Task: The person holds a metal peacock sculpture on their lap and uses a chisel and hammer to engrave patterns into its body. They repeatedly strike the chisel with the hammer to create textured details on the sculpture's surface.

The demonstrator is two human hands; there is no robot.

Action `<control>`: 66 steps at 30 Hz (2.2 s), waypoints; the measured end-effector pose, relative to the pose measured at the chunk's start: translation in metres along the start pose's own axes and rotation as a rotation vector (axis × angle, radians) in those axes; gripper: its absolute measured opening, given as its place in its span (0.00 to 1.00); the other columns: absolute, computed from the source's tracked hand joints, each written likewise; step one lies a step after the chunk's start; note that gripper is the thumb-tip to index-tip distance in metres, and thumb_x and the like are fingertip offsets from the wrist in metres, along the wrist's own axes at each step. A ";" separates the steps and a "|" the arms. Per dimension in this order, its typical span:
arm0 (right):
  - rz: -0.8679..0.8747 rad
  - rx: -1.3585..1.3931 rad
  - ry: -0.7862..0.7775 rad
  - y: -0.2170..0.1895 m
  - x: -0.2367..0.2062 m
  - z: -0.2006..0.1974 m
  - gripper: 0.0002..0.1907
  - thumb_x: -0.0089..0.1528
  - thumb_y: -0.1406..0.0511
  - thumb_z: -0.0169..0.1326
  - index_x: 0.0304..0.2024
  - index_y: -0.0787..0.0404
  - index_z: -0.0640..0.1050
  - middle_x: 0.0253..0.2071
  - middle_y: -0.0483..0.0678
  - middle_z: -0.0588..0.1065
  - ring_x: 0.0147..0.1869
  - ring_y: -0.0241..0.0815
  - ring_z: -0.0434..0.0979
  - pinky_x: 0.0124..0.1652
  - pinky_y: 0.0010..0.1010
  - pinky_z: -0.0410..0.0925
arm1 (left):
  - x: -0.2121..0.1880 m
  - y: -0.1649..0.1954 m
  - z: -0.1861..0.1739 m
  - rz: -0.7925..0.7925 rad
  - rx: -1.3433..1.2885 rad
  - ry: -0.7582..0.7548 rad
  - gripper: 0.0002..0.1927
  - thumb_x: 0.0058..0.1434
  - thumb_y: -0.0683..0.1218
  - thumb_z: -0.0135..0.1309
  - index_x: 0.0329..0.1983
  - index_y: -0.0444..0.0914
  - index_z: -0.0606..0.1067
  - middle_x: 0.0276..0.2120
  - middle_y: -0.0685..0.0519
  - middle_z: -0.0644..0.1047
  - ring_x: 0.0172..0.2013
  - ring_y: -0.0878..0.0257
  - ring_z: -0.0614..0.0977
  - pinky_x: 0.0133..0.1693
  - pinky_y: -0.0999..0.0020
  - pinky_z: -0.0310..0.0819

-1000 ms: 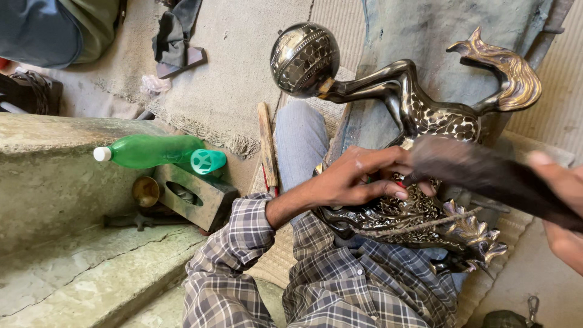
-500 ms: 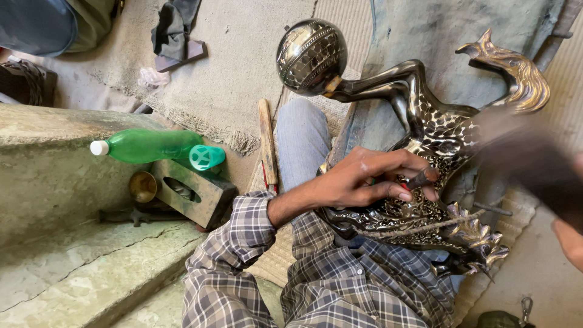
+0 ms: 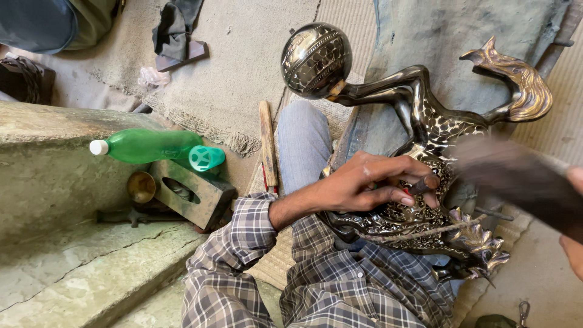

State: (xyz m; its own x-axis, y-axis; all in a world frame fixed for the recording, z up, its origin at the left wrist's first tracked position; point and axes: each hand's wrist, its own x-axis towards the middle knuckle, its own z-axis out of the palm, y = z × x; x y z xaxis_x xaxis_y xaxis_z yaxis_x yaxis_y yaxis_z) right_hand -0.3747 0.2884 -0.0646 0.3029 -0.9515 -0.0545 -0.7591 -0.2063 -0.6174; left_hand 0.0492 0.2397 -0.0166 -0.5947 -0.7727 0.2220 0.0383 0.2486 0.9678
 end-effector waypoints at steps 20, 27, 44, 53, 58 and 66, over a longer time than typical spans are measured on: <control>0.184 0.035 0.016 0.010 -0.050 -0.006 0.21 0.66 0.66 0.57 0.60 0.67 0.73 0.40 0.49 0.74 0.41 0.38 0.74 0.45 0.32 0.69 | 0.028 0.007 0.000 0.048 0.057 -0.140 0.22 0.68 0.46 0.59 0.65 0.50 0.72 0.46 0.64 0.85 0.35 0.70 0.89 0.30 0.68 0.77; 0.248 0.065 0.027 0.012 -0.052 -0.006 0.20 0.67 0.65 0.56 0.59 0.67 0.73 0.40 0.48 0.74 0.41 0.37 0.74 0.45 0.32 0.69 | 0.031 0.012 -0.005 0.111 0.066 -0.146 0.23 0.68 0.43 0.58 0.66 0.49 0.70 0.49 0.62 0.84 0.44 0.66 0.88 0.38 0.68 0.84; 0.356 0.597 0.820 -0.128 -0.154 0.112 0.16 0.71 0.76 0.61 0.51 0.70 0.66 0.39 0.50 0.74 0.41 0.40 0.78 0.51 0.29 0.73 | 0.087 -0.004 0.003 0.116 -0.125 -0.627 0.28 0.63 0.44 0.63 0.66 0.43 0.69 0.49 0.57 0.86 0.30 0.66 0.85 0.27 0.69 0.76; 0.319 0.423 0.925 -0.151 -0.167 0.114 0.29 0.74 0.73 0.60 0.65 0.71 0.55 0.37 0.55 0.75 0.36 0.43 0.77 0.46 0.31 0.75 | 0.121 -0.019 0.008 0.496 -0.357 -1.030 0.29 0.69 0.43 0.65 0.70 0.43 0.69 0.50 0.60 0.87 0.34 0.70 0.84 0.28 0.70 0.67; 0.544 0.113 0.825 -0.170 -0.201 0.103 0.10 0.74 0.72 0.55 0.40 0.74 0.70 0.38 0.60 0.76 0.40 0.45 0.78 0.50 0.30 0.72 | 0.128 -0.025 0.012 0.580 -0.428 -1.086 0.28 0.70 0.43 0.67 0.69 0.40 0.68 0.48 0.58 0.87 0.32 0.69 0.83 0.28 0.71 0.68; 0.290 0.047 0.807 -0.118 -0.243 0.102 0.12 0.72 0.72 0.46 0.56 0.72 0.69 0.47 0.53 0.71 0.49 0.36 0.74 0.59 0.28 0.72 | 0.133 -0.025 0.022 0.486 -0.444 -1.227 0.31 0.67 0.42 0.66 0.71 0.38 0.69 0.49 0.56 0.87 0.24 0.71 0.76 0.26 0.72 0.65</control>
State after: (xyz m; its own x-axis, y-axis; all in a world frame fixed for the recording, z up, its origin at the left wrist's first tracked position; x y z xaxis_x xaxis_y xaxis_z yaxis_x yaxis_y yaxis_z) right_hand -0.3001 0.5677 -0.0582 -0.4159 -0.8400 0.3485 -0.7128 0.0630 -0.6985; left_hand -0.0482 0.1439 -0.0135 -0.7560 0.3944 0.5225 0.5533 -0.0417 0.8320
